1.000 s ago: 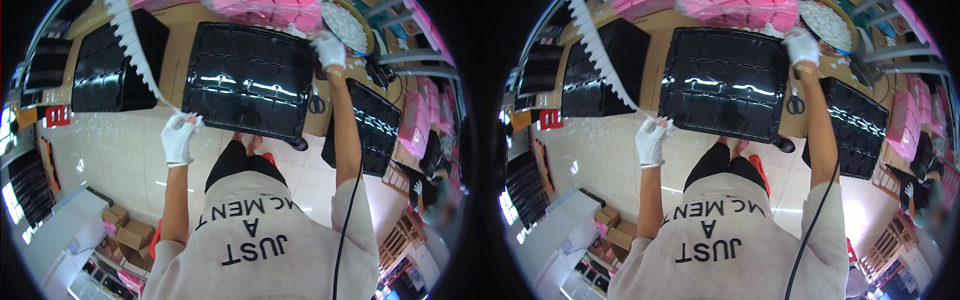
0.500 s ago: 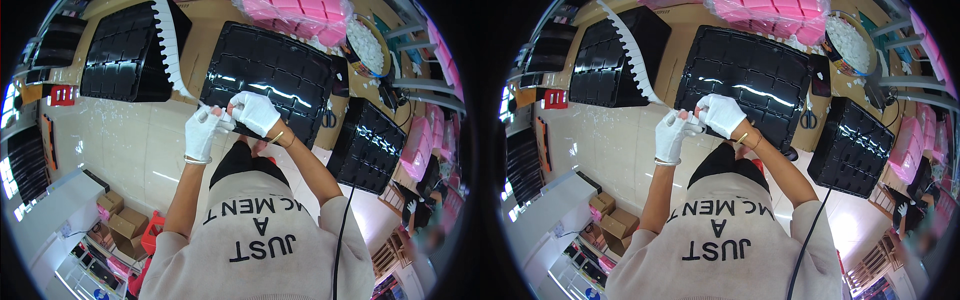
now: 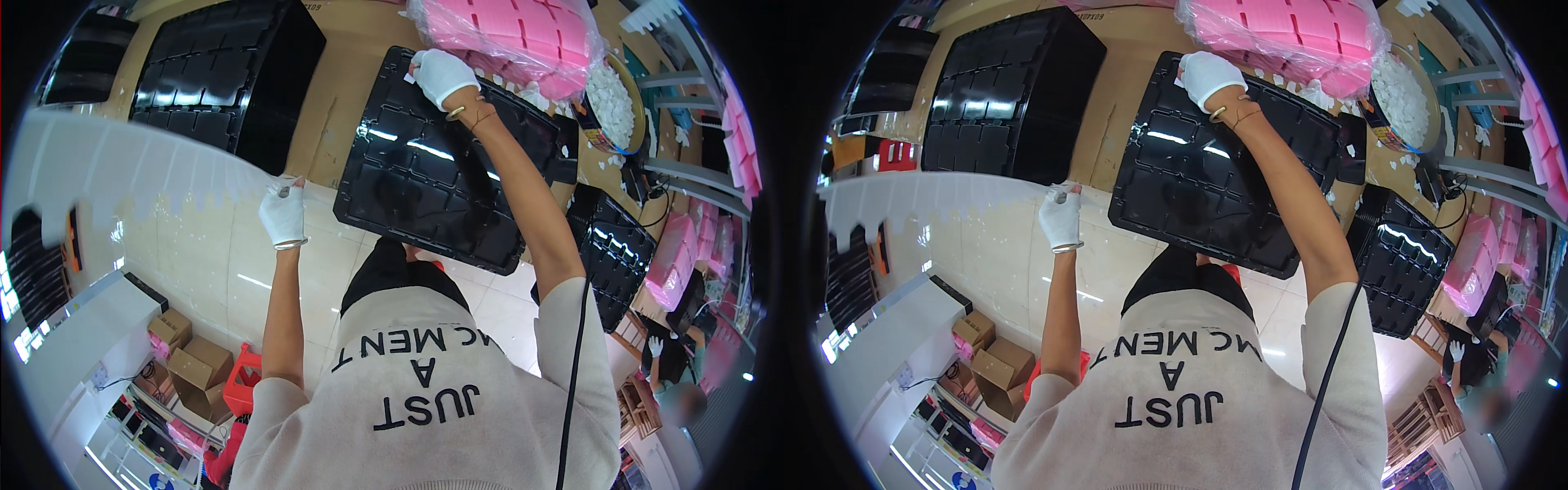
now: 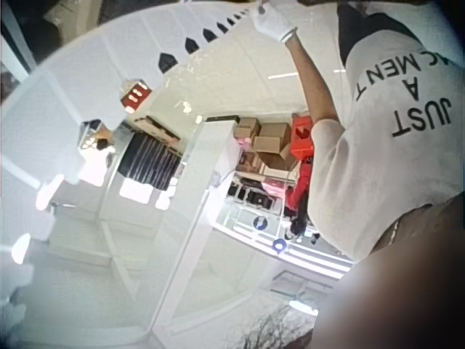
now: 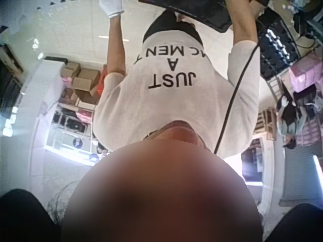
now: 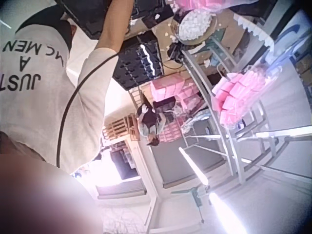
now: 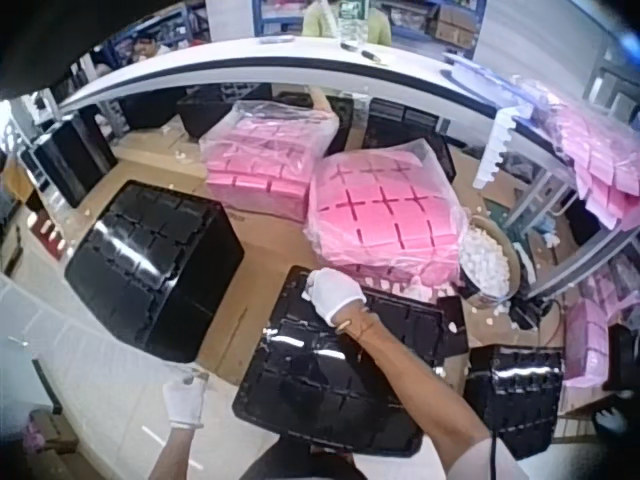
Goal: The person packages pink foam products into black containers by hand, using white dividers to separate the items.
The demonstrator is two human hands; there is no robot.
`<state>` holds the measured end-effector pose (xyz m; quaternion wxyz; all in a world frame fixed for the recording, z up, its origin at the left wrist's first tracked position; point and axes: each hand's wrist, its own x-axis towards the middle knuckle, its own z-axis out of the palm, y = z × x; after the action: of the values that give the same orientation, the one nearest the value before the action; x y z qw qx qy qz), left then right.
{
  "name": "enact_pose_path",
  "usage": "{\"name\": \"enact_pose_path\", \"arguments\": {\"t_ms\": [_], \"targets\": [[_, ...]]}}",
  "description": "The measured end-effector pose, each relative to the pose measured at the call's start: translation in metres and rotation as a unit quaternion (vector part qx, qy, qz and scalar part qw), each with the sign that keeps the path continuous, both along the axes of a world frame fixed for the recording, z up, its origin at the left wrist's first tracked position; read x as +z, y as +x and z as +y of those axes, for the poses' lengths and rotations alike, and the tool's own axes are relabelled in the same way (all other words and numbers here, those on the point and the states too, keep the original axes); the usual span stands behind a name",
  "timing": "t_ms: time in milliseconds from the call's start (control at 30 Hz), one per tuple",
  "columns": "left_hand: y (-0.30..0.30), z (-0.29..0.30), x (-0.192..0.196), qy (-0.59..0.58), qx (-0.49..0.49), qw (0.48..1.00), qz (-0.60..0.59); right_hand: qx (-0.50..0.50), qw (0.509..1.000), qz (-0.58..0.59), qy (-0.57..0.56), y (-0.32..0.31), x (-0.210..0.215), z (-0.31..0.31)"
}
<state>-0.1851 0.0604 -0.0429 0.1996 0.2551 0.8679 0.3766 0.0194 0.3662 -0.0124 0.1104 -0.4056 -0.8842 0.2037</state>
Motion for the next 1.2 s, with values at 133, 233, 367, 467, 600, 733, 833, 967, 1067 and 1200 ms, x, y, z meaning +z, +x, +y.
{"name": "enact_pose_path", "arguments": {"t_ms": [133, 233, 367, 467, 600, 733, 833, 967, 1067, 1200], "targets": [[-0.013, 0.014, -0.017, 0.091, -0.073, 0.987, 0.109, 0.009, 0.998, -0.055, 0.033, -0.017, -0.010, 0.008], [-0.012, 0.028, -0.015, 0.084, -0.080, 0.990, 0.085, 0.031, 0.991, -0.084, 0.098, -0.018, -0.008, 0.002], [-0.007, 0.040, 0.003, 0.036, -0.063, 0.997, 0.004, -0.005, 0.992, -0.068, 0.102, -0.018, -0.012, -0.007], [0.000, 0.044, 0.023, -0.031, -0.099, 0.994, 0.036, -0.027, 0.993, -0.061, 0.102, -0.017, -0.020, -0.009], [0.012, 0.022, 0.050, 0.012, -0.083, 0.996, -0.001, -0.003, 0.992, -0.064, 0.109, -0.018, -0.015, -0.011], [0.047, -0.005, 0.101, 0.145, 0.002, 0.985, -0.095, 0.003, 0.993, -0.048, 0.105, -0.012, -0.018, -0.020], [0.067, -0.013, 0.121, 0.224, -0.116, 0.964, -0.087, 0.058, 0.995, -0.009, 0.084, -0.017, -0.005, -0.046], [0.092, 0.037, 0.147, 0.178, -0.358, 0.916, -0.030, 0.021, 0.998, 0.054, 0.018, 0.014, 0.015, -0.078], [0.105, 0.095, 0.138, 0.200, -0.379, 0.902, -0.045, -0.109, 0.977, 0.167, 0.072, 0.084, 0.040, -0.053], [0.113, 0.196, 0.112, 0.297, -0.370, 0.878, 0.060, -0.399, 0.894, 0.102, 0.175, 0.212, 0.065, 0.017]]}}
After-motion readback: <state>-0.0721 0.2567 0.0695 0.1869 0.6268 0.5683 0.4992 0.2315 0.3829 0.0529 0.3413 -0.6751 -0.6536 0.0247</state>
